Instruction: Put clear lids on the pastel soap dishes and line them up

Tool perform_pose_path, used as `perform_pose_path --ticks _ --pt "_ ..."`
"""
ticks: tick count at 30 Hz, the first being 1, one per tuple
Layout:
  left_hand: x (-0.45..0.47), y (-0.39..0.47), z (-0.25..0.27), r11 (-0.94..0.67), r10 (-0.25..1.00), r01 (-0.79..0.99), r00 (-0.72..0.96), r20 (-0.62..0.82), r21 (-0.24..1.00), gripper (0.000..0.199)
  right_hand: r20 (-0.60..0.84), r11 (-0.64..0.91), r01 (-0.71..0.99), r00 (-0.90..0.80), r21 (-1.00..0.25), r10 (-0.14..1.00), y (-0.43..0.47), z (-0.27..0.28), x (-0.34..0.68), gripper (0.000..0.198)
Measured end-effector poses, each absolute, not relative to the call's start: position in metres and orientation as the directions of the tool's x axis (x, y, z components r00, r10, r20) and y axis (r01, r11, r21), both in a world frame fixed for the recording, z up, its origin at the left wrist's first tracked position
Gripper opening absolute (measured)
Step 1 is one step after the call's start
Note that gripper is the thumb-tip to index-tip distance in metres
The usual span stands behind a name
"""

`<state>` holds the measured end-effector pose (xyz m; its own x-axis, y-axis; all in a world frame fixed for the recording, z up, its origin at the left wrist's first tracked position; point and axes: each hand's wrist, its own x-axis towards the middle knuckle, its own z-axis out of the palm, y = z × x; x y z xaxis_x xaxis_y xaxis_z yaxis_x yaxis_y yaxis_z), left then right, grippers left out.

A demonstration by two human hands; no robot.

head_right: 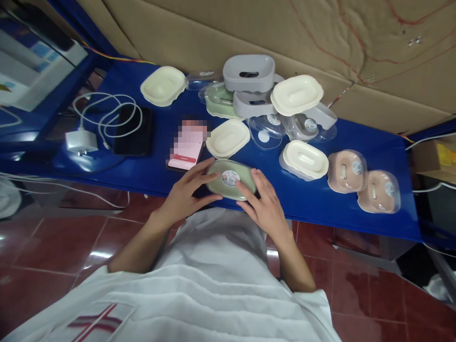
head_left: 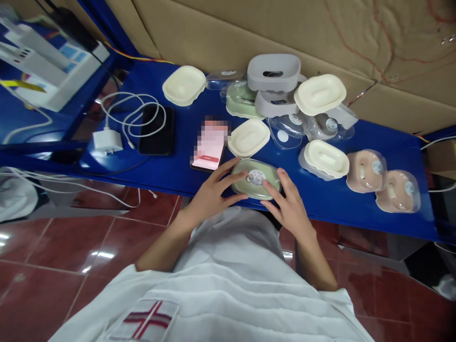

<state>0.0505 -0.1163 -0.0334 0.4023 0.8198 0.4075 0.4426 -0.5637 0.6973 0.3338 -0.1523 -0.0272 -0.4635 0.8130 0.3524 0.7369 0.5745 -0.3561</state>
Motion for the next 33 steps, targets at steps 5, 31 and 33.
perform_pose_path --ticks 5,31,33 --pt "0.05 -0.115 -0.035 -0.547 0.826 0.43 0.414 0.382 0.718 0.055 0.367 0.592 0.737 -0.479 -0.326 0.798 -0.152 -0.027 0.333 0.084" --pt "0.059 -0.12 -0.037 -0.603 0.795 0.539 0.464 0.39 0.589 0.03 0.506 -0.335 0.933 0.354 -0.132 0.787 -0.054 0.046 0.593 0.088" --pt "0.059 -0.12 -0.038 -0.606 0.793 0.542 0.464 0.394 0.582 0.028 0.374 -0.383 0.914 0.404 -0.132 0.835 -0.027 0.048 0.614 0.085"
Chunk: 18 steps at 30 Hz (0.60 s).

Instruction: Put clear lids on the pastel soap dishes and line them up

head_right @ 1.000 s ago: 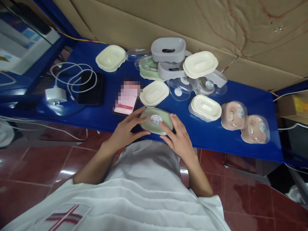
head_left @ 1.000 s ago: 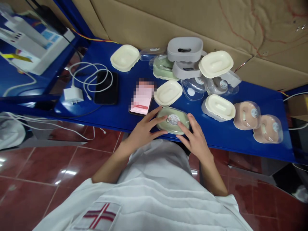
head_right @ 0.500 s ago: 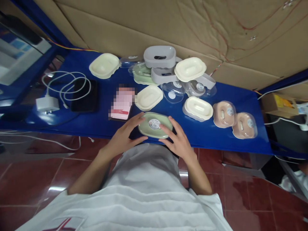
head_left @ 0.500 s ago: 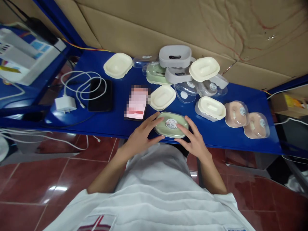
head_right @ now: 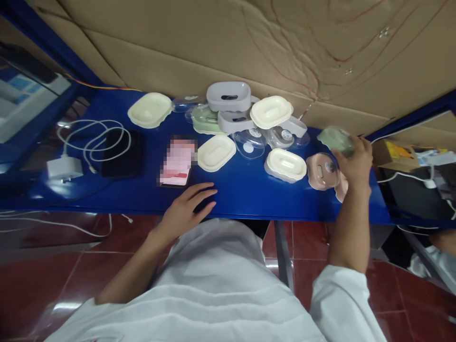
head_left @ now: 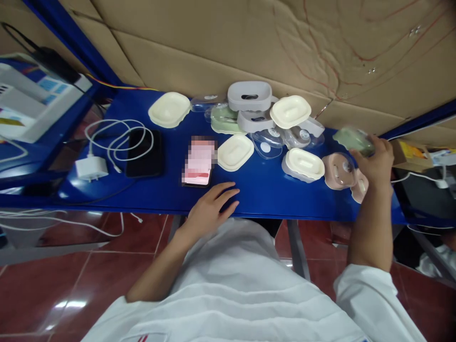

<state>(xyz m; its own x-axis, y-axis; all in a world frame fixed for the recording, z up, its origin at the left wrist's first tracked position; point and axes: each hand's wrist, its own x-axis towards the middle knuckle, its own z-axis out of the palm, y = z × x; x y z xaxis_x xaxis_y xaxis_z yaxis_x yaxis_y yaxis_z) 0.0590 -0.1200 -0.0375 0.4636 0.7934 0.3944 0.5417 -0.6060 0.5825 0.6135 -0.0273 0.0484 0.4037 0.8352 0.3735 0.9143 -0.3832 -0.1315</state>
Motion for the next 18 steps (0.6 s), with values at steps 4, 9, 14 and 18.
perform_pose_path --ticks 4,9,14,18 --pt "0.059 -0.12 -0.037 -0.584 0.809 0.542 0.452 0.376 0.605 0.027 0.288 -0.376 0.914 0.405 -0.153 0.868 0.002 0.049 0.621 0.071" --pt "0.06 -0.119 -0.037 -0.572 0.817 0.541 0.439 0.374 0.616 0.026 0.308 -0.297 0.94 0.336 -0.165 0.89 0.0 0.055 0.603 0.031" --pt "0.061 -0.118 -0.037 -0.573 0.817 0.549 0.446 0.366 0.609 0.025 0.38 0.01 0.987 0.053 -0.163 0.924 -0.056 0.036 0.53 0.037" --pt "0.062 -0.118 -0.036 -0.58 0.812 0.548 0.451 0.37 0.603 0.024 0.374 0.209 0.962 -0.13 -0.178 0.918 -0.107 0.003 0.461 0.037"
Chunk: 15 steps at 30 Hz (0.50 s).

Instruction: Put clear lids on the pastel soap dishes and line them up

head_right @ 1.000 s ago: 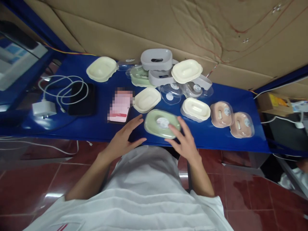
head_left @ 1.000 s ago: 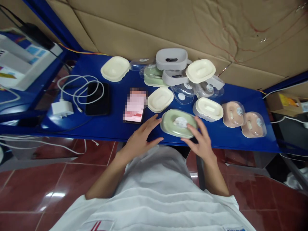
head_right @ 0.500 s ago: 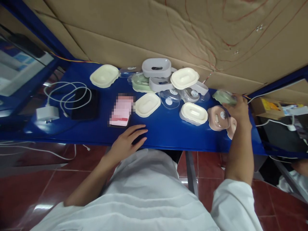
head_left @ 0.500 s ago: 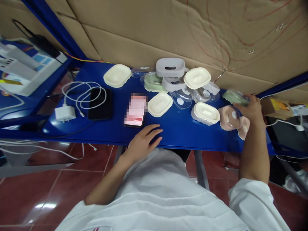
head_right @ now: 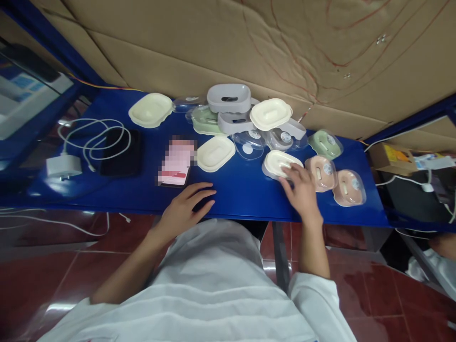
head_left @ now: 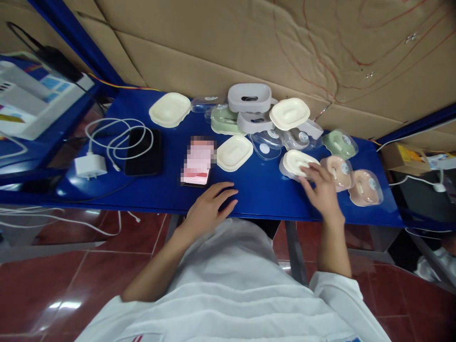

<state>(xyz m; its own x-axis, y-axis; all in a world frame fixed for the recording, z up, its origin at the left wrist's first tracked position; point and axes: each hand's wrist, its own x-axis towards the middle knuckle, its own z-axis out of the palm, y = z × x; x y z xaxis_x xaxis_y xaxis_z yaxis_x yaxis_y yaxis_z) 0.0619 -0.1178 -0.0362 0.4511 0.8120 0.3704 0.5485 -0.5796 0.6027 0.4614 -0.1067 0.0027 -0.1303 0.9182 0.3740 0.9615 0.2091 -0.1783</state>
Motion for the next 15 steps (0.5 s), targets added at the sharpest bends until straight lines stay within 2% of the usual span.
perform_pose_path --ticks 4,7,11,13,15 --pt "0.061 -0.119 -0.034 -0.592 0.802 0.528 0.458 0.383 0.609 0.026 0.529 0.265 0.944 -0.126 -0.196 0.839 -0.128 -0.014 0.425 0.025" --pt "0.059 -0.121 -0.033 -0.604 0.794 0.517 0.458 0.4 0.606 0.037 0.601 0.298 0.934 -0.124 -0.198 0.79 -0.137 -0.015 0.4 0.02" --pt "0.056 -0.121 -0.036 -0.667 0.745 0.504 0.477 0.467 0.549 0.054 0.472 0.467 0.87 -0.348 -0.159 0.81 -0.153 -0.017 0.349 0.021" --pt "0.056 -0.12 -0.037 -0.714 0.7 0.496 0.521 0.489 0.494 0.051 0.405 0.582 0.798 -0.485 -0.158 0.775 -0.159 -0.019 0.328 0.022" --pt "0.057 -0.118 -0.039 -0.737 0.675 0.498 0.565 0.474 0.457 0.04 0.389 0.638 0.751 -0.543 -0.173 0.744 -0.159 -0.018 0.322 0.028"
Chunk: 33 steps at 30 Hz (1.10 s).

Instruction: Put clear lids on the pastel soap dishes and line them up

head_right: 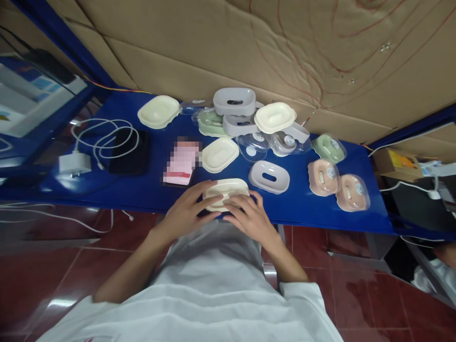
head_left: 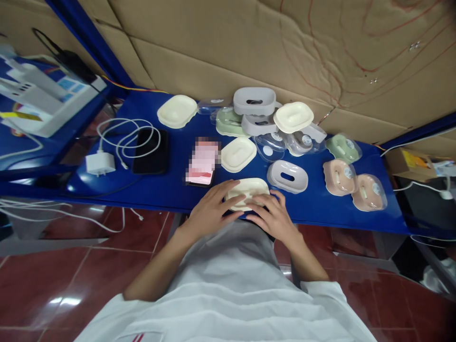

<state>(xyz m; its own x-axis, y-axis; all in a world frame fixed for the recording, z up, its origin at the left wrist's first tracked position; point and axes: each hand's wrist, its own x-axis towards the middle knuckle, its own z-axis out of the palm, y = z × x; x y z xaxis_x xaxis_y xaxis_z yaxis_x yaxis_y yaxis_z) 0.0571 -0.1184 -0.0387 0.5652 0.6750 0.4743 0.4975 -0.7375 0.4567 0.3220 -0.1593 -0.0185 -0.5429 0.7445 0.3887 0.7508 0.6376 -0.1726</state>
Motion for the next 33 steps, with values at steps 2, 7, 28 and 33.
perform_pose_path --ticks 2,7,28,33 --pt "0.059 -0.117 -0.039 -0.734 0.678 0.506 0.58 0.451 0.453 0.029 0.422 0.603 0.773 -0.488 -0.197 0.764 -0.155 -0.018 0.332 0.036" --pt "0.059 -0.119 -0.038 -0.7 0.714 0.524 0.529 0.459 0.486 0.031 0.466 0.255 0.945 -0.135 -0.204 0.874 -0.145 -0.02 0.389 0.037" --pt "0.058 -0.116 -0.038 -0.745 0.666 0.493 0.581 0.467 0.45 0.042 0.343 0.616 0.738 -0.523 -0.276 0.781 -0.152 -0.017 0.333 0.039" --pt "0.059 -0.117 -0.036 -0.738 0.674 0.491 0.56 0.482 0.463 0.041 0.337 0.471 0.855 -0.388 -0.215 0.858 -0.1 -0.003 0.354 0.047"
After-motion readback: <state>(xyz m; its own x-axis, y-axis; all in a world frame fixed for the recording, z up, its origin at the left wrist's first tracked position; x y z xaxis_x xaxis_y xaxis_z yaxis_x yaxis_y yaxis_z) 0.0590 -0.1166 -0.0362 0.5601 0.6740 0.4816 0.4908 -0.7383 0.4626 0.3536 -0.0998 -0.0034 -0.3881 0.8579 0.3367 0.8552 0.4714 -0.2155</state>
